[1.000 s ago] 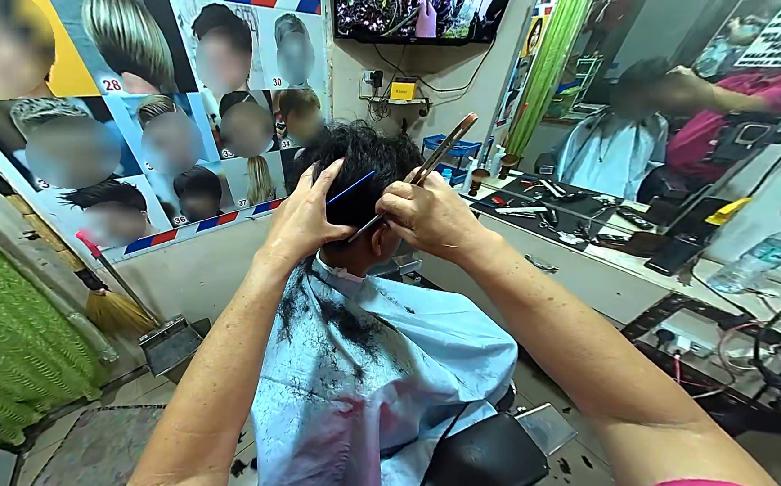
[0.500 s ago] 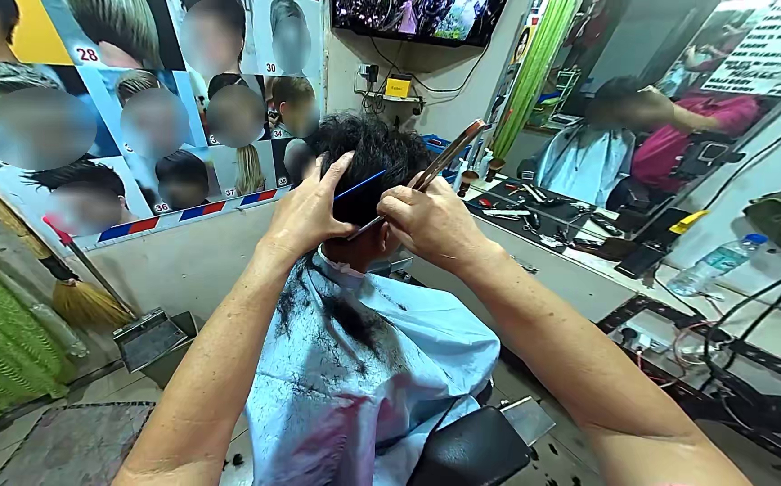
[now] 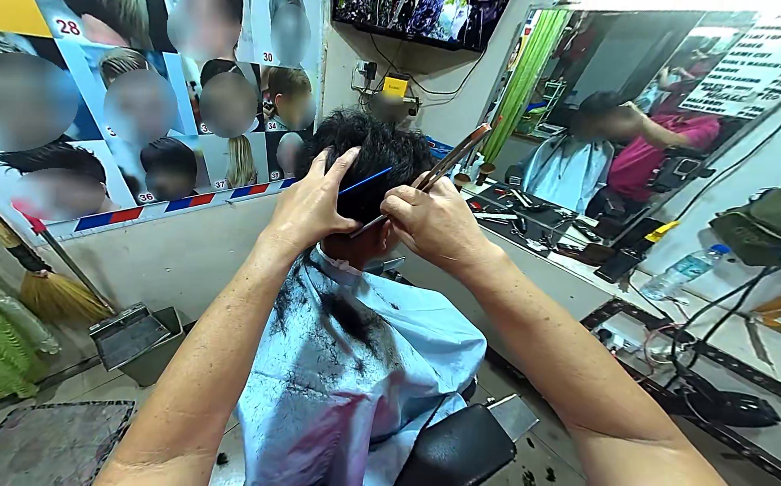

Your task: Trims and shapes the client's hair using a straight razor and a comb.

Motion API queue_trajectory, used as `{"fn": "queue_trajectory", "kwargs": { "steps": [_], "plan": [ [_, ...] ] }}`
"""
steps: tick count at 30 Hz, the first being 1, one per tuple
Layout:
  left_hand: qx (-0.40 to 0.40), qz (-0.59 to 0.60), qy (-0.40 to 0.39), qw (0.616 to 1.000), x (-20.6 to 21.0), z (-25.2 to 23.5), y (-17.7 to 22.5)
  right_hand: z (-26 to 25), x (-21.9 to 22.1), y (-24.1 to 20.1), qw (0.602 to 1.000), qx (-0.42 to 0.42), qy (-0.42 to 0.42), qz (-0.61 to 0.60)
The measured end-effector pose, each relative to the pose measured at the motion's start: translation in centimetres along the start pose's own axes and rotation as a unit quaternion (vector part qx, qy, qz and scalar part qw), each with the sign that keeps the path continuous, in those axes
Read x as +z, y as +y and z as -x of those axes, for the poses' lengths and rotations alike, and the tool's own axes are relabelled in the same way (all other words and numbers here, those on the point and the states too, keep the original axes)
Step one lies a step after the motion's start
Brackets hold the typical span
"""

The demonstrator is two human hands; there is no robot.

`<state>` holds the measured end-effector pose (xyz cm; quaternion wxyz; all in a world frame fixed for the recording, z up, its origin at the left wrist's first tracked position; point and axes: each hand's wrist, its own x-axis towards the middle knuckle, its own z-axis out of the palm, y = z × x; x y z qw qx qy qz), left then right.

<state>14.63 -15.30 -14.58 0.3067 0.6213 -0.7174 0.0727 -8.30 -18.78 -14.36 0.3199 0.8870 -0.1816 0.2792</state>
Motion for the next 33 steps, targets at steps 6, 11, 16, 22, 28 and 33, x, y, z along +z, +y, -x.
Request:
{"fn": "queue_trajectory", "kwargs": {
  "steps": [6, 11, 16, 22, 28, 33],
  "plan": [
    [0.008, 0.010, 0.012, 1.000, 0.1, -0.1, -0.2, -0.1, -0.3, -0.7, 0.999, 0.008, -0.009, 0.030],
    [0.012, 0.014, 0.007, 1.000, 0.1, -0.1, -0.4, 0.0, -0.5, -1.6, 0.999, 0.017, -0.014, 0.049],
    [0.013, 0.001, -0.006, 1.000, 0.2, -0.1, -0.5, 0.0, 0.0, -2.1, 0.999, 0.023, 0.000, 0.048],
    [0.020, 0.002, -0.002, 1.000, 0.3, -0.1, -0.6, 0.1, 0.4, -2.2, 0.998, 0.019, -0.004, 0.067],
    [0.023, 0.005, 0.001, 1.000, 0.2, -0.2, -0.7, 0.3, -0.1, -2.3, 0.999, 0.031, -0.005, 0.041],
    [0.077, 0.049, 0.010, 0.996, -0.8, 0.5, -1.7, 4.2, -3.6, -2.2, 0.957, 0.187, 0.115, -0.188]
  ]
}}
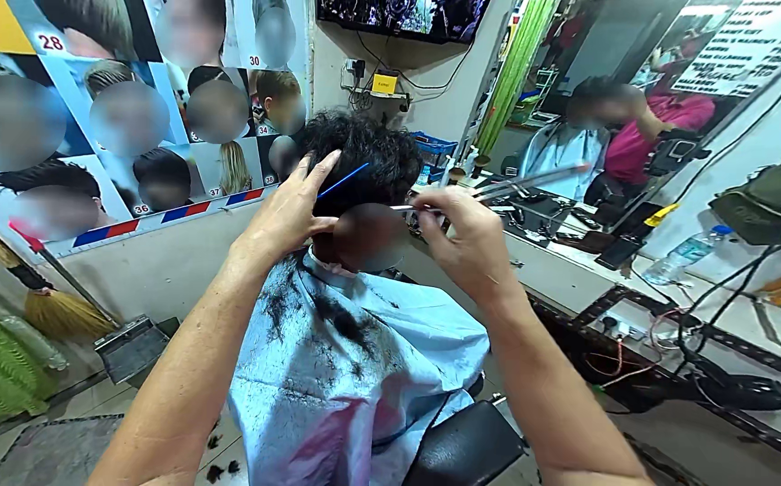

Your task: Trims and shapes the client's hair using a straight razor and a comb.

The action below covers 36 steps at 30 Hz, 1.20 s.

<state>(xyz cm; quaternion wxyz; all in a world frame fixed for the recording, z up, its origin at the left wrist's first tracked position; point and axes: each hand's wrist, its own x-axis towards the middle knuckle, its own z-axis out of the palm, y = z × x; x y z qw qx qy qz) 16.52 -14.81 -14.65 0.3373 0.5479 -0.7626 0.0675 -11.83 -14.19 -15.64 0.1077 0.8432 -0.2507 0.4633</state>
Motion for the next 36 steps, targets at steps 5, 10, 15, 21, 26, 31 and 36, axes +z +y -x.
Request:
{"fn": "queue_trajectory", "kwargs": {
  "steps": [5, 10, 15, 21, 26, 31, 36],
  "plan": [
    [0.015, -0.025, 0.168, 0.985, -1.0, 4.2, 2.0, 8.7, 1.8, 1.8, 0.953, 0.182, 0.115, -0.212],
    [0.116, -0.025, 0.134, 0.984, 1.4, 7.1, 0.6, 12.2, 6.9, 0.2, 0.915, 0.277, 0.149, -0.253],
    [0.153, 0.028, 0.026, 0.988, 6.3, 10.2, -1.6, 10.9, 10.4, -1.8, 0.916, 0.310, 0.163, -0.198],
    [0.166, 0.018, 0.043, 0.985, 9.4, 11.4, -3.2, 9.0, 13.4, -3.3, 0.921, 0.322, 0.197, -0.094],
    [0.153, 0.011, 0.052, 0.987, 10.2, 11.1, -3.8, 8.3, 14.3, -3.5, 0.927, 0.314, 0.198, -0.045],
    [0.155, 0.019, 0.075, 0.985, 11.1, 11.1, -4.7, 8.2, 14.7, -2.9, 0.929, 0.300, 0.218, -0.014],
    [0.157, 0.028, 0.081, 0.984, 11.5, 11.0, -4.9, 8.1, 15.0, -2.9, 0.933, 0.296, 0.202, 0.029]
  ]
}}
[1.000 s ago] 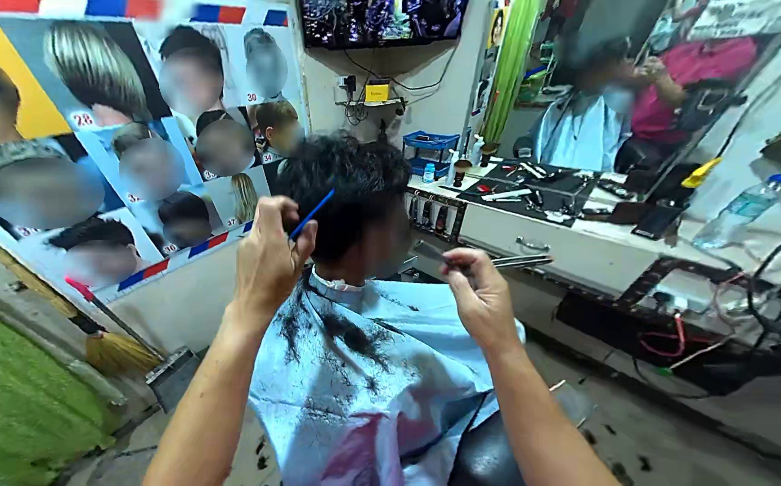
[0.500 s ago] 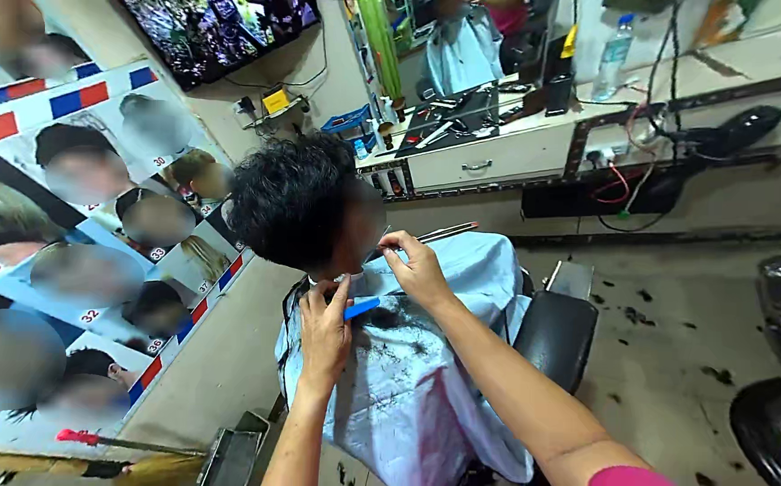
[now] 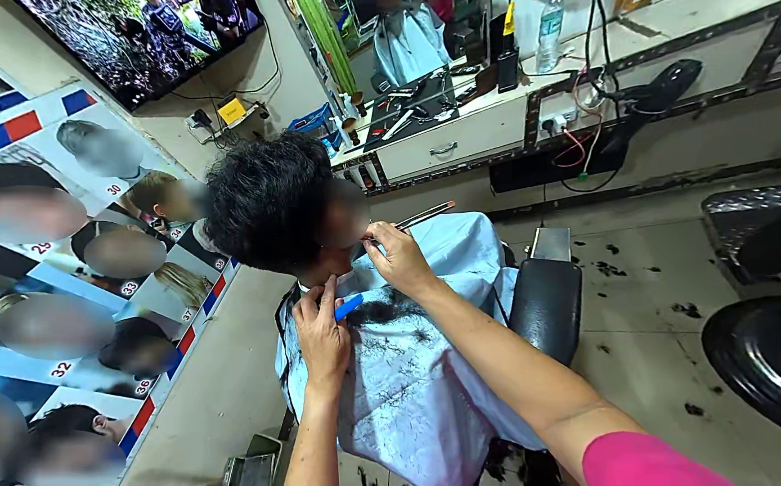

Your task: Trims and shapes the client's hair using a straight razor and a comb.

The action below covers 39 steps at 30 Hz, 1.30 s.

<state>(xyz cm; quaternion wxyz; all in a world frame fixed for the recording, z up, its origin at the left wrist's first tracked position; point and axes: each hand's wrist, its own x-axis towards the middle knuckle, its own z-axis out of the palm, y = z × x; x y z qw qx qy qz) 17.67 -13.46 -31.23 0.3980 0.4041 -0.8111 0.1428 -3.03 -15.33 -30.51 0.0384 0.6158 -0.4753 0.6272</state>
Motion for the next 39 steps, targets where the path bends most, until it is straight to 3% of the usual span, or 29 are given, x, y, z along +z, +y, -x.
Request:
{"fn": "queue_trajectory", "kwargs": {
  "steps": [6, 10, 14, 19, 23, 27, 39],
  "plan": [
    [-0.004, 0.014, 0.003, 1.000, 0.2, 0.1, -0.1, -0.2, 0.0, 0.2, 1.000, -0.001, 0.016, 0.000],
    [-0.006, 0.013, 0.010, 1.000, 0.3, 0.1, -0.1, -0.2, 0.2, 0.2, 1.000, -0.008, -0.019, -0.001],
    [-0.006, 0.019, 0.013, 1.000, 0.2, 0.1, -0.1, -0.4, 0.3, 0.3, 1.000, 0.001, 0.012, -0.025],
    [-0.008, 0.024, 0.013, 1.000, 0.3, 0.1, -0.2, 0.0, 0.1, -0.1, 1.000, -0.006, -0.026, -0.004],
    [-0.008, 0.026, 0.014, 1.000, 0.2, 0.1, -0.1, -0.3, 0.0, 0.0, 1.000, 0.004, 0.011, -0.022],
    [-0.005, 0.031, 0.017, 0.999, 0.2, 0.2, 0.0, 0.2, -0.1, -0.4, 1.000, -0.014, -0.024, 0.009],
    [-0.011, 0.040, 0.020, 0.999, 0.2, 0.4, 0.0, 0.4, -0.5, -1.0, 0.999, -0.016, 0.010, 0.028]
  ]
}}
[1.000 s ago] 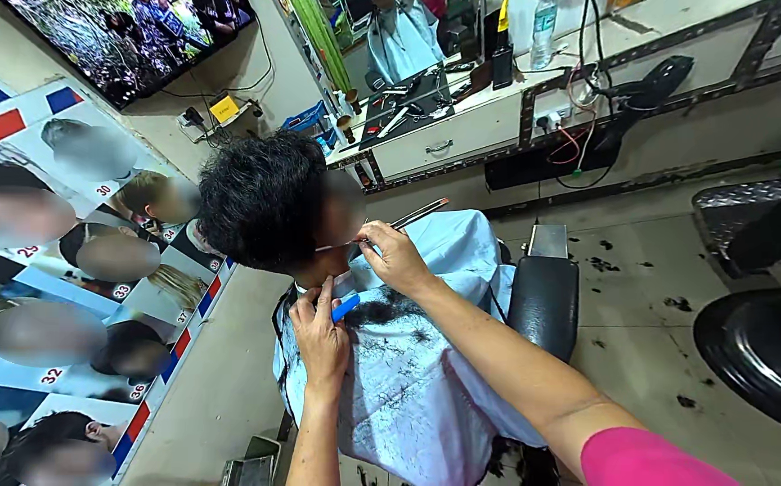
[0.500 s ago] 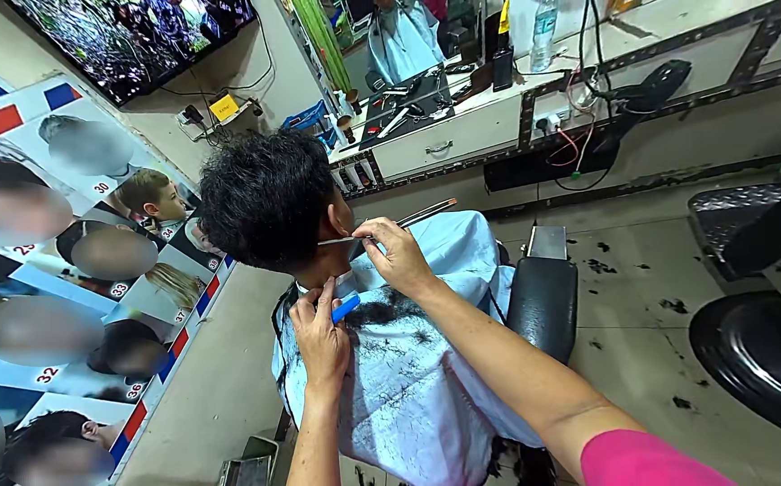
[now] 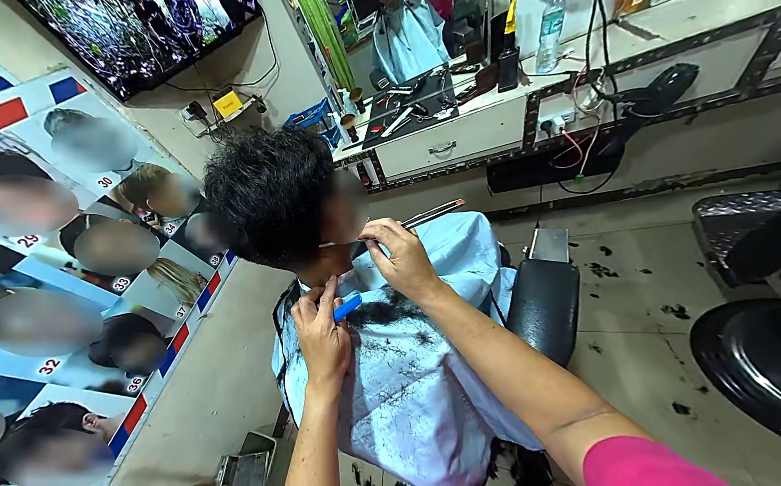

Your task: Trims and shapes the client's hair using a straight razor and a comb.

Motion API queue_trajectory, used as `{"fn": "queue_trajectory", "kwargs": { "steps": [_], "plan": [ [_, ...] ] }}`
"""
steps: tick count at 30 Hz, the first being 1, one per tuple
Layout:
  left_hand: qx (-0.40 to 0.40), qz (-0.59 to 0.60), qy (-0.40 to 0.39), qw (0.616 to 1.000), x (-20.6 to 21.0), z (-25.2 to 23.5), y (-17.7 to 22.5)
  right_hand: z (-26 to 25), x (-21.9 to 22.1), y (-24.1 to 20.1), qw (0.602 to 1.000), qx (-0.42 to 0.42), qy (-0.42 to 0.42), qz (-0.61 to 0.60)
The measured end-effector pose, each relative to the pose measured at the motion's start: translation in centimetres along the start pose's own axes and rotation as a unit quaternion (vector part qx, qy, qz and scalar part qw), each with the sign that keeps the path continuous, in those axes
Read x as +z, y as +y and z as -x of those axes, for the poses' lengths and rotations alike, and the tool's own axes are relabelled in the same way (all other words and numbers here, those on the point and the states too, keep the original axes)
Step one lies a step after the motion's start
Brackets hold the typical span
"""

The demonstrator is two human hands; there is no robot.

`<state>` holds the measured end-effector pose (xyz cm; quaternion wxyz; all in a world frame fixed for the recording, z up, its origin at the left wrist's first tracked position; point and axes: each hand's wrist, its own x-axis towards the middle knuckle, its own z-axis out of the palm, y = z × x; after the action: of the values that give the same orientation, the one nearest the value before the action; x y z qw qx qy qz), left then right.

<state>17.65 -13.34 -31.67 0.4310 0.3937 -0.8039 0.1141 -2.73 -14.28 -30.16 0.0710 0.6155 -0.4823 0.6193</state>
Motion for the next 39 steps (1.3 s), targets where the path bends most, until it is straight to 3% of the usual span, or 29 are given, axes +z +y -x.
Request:
{"fn": "queue_trajectory", "kwargs": {
  "steps": [39],
  "plan": [
    [-0.011, 0.006, 0.000, 1.000, -0.03, 0.30, 0.19, 0.59, -0.06, -0.56, 0.998, -0.025, -0.049, 0.026]
  ]
}}
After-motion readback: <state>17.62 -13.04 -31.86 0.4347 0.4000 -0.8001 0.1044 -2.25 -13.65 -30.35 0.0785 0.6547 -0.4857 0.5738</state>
